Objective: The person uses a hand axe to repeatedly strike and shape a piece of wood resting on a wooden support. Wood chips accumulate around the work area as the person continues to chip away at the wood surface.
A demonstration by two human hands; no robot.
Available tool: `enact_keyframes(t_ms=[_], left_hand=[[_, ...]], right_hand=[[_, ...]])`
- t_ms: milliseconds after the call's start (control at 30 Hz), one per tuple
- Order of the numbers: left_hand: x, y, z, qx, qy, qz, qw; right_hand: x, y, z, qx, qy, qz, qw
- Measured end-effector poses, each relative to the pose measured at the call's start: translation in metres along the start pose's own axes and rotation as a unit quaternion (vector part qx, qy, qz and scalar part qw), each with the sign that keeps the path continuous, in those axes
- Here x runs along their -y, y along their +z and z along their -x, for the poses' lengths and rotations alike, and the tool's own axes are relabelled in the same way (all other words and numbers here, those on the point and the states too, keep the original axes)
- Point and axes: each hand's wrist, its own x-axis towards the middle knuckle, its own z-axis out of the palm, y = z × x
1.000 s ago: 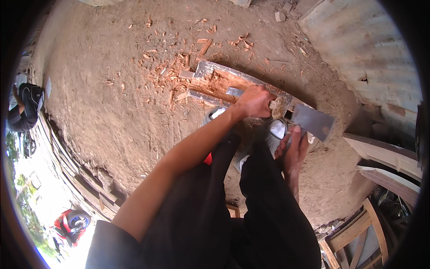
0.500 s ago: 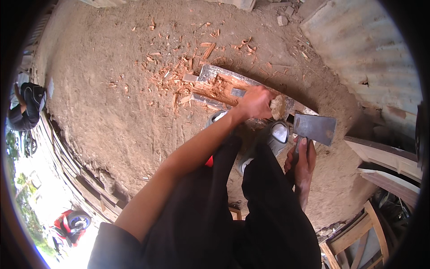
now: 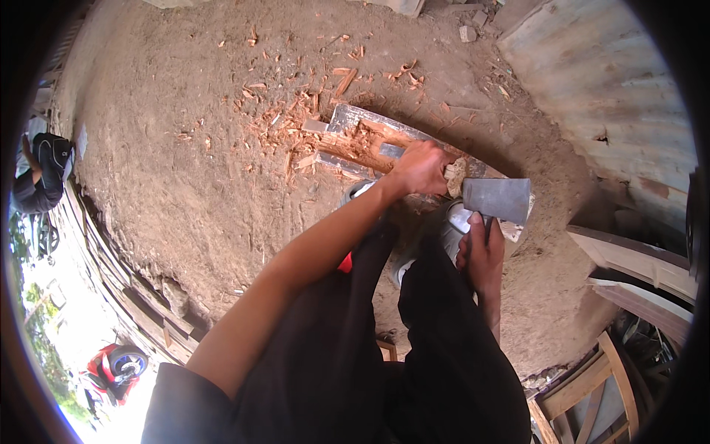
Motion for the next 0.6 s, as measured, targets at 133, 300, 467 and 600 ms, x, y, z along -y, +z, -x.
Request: enact_keyframes(t_ms=[133, 300, 467, 600], left_hand=[[0.001, 0.004, 0.001, -0.015, -0.004, 0.005, 1.000], [-0.005, -0.006, 0.000, -0.002, -0.008, -0.007, 1.000], [-0.006, -0.003, -0.001, -0.052, 0.002, 0.039, 0.998], [-0.007, -0.009, 0.000, -0.004, -0.034, 0.002, 0.999]], right_hand=[[0.002, -0.008, -0.001, -0.073, 0.000, -0.096, 0.993], [-0.004, -0.007, -0.010, -0.020, 0.015, -0.015, 1.000], [-0.002, 0.006, -0.005, -0.081, -0.053, -0.168, 0.981], [-0.002, -0.007, -0.010, -0.017, -0.026, -0.038, 0.999]])
